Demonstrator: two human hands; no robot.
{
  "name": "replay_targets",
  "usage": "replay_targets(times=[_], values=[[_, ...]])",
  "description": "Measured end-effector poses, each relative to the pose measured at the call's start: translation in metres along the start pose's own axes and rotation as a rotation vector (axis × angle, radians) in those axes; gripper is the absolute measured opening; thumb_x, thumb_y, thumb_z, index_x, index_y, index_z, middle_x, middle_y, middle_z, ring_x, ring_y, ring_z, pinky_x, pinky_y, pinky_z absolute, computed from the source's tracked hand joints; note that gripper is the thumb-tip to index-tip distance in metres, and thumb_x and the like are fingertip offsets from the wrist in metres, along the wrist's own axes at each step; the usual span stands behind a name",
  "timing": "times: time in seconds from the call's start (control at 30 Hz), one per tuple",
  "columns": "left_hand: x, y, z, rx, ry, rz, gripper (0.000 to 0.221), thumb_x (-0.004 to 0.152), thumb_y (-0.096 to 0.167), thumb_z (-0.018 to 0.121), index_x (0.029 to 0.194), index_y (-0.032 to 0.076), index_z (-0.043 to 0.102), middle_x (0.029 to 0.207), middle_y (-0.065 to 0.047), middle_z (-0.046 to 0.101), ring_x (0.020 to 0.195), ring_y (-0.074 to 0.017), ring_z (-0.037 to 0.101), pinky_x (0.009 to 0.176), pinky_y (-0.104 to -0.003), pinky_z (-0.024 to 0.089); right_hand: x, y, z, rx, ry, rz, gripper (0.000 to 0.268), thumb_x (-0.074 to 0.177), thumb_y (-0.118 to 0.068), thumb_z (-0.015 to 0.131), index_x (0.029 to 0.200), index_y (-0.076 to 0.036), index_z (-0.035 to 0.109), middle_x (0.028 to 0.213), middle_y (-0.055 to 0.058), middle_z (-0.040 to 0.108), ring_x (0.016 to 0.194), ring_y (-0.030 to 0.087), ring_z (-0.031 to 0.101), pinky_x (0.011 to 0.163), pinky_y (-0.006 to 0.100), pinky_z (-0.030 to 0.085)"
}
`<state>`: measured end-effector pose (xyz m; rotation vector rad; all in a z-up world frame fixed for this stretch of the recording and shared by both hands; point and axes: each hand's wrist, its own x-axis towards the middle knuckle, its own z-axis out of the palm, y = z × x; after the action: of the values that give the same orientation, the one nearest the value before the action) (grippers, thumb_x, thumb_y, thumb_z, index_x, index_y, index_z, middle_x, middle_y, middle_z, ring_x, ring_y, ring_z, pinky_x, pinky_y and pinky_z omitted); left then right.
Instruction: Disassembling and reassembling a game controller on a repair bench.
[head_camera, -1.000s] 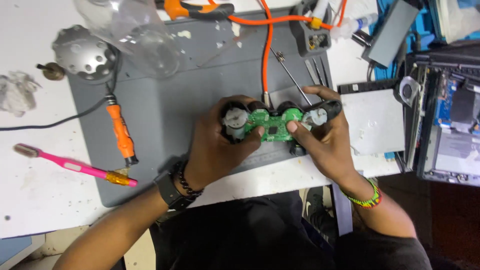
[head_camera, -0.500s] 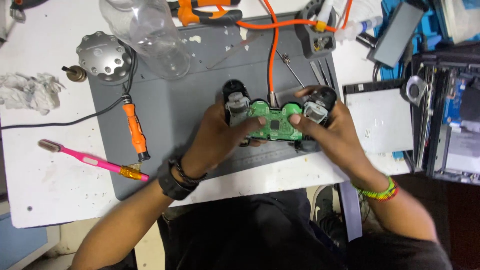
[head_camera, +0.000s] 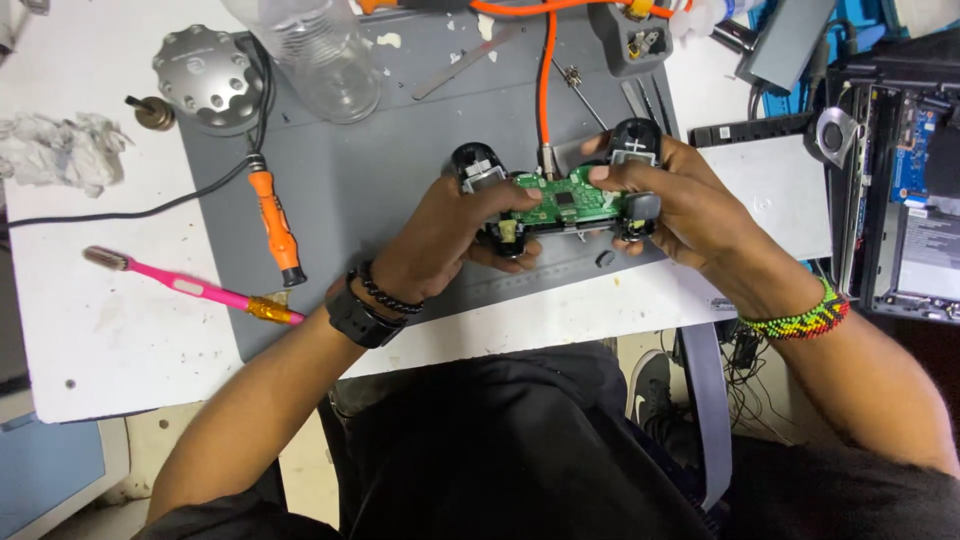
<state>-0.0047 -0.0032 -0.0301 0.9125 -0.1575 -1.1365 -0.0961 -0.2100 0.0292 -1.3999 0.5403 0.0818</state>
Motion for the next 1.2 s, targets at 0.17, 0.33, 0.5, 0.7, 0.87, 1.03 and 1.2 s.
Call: replay_targets(times=[0.17,0.33,0.5,0.7,0.87,1.03,1.2], values=[[-0.002,0.01,0.004,0.065,0.034,0.002,0.041,0.086,0.03,0.08,0.105,-0.005,0.07,0.083,-0.036,0.072,0.07,-0.0477,0.077,0.059,-0.058,0.066,0.001,0.008,-0.012,0.022,-0.014,-0.009,0.04,0.086,-0.015,0.073,0.122,0.0,0.063,0.07,0.025,0.067,0.045,0.026,0.07,0.032,0.025,0.059],[-0.021,0.044,0.027,0.933,0.283,0.207,0.052,0.094,0.065,0.055,0.077,0.02,0.075,0.059,-0.007,0.072,0.067,-0.0178,0.078,0.065,-0.035,0.063,0.002,0.009,-0.037,0.086,0.047,0.029,0.041,0.087,-0.015,0.069,0.124,0.0,0.061,0.065,0.026,0.065,0.041,0.023,0.068,0.033,0.024,0.059],[-0.009,0.029,-0.004,1.352,0.304,1.246,0.077,0.082,0.072,0.073,0.126,0.009,0.067,0.103,-0.006,0.068,0.096,-0.026,0.065,0.093,-0.042,0.047,-0.013,0.003,-0.045,0.126,0.118,0.033,0.039,0.086,-0.018,0.07,0.121,-0.002,0.064,0.061,0.026,0.066,0.039,0.021,0.066,0.032,0.023,0.056],[-0.012,0.025,0.004,1.613,-0.25,1.2,0.063,0.101,0.052,0.059,0.143,0.006,0.05,0.142,-0.015,0.062,0.139,-0.037,0.058,0.123,-0.072,0.029,-0.02,-0.001,-0.041,0.113,-0.06,0.157,0.05,0.084,-0.016,0.071,0.132,-0.005,0.064,0.064,0.022,0.07,0.035,0.015,0.061,0.031,0.016,0.052],[-0.012,0.014,0.001,1.268,-0.33,1.195,0.049,0.099,0.046,0.065,0.12,0.002,0.068,0.119,-0.016,0.07,0.12,-0.0408,0.067,0.114,-0.059,0.041,-0.029,-0.002,-0.012,0.164,-0.047,0.109,0.044,0.081,-0.016,0.072,0.121,-0.001,0.063,0.059,0.027,0.067,0.037,0.021,0.065,0.029,0.023,0.053],[-0.013,0.012,-0.001,1.327,-0.239,1.271,0.05,0.101,0.044,0.062,0.128,0.002,0.069,0.131,-0.015,0.069,0.117,-0.0353,0.07,0.1,-0.05,0.056,-0.02,-0.008,-0.019,0.125,-0.15,0.122,0.051,0.087,-0.022,0.071,0.129,0.003,0.059,0.061,0.03,0.066,0.037,0.022,0.065,0.029,0.025,0.056],[-0.024,0.03,0.008,1.074,-0.193,1.127,0.046,0.088,0.036,0.079,0.119,0.001,0.073,0.117,-0.015,0.074,0.106,-0.0377,0.074,0.093,-0.048,0.058,-0.021,-0.036,-0.011,0.14,-0.28,0.114,0.063,0.093,-0.039,0.065,0.133,0.009,0.053,0.064,0.027,0.069,0.043,0.02,0.069,0.032,0.023,0.059]])
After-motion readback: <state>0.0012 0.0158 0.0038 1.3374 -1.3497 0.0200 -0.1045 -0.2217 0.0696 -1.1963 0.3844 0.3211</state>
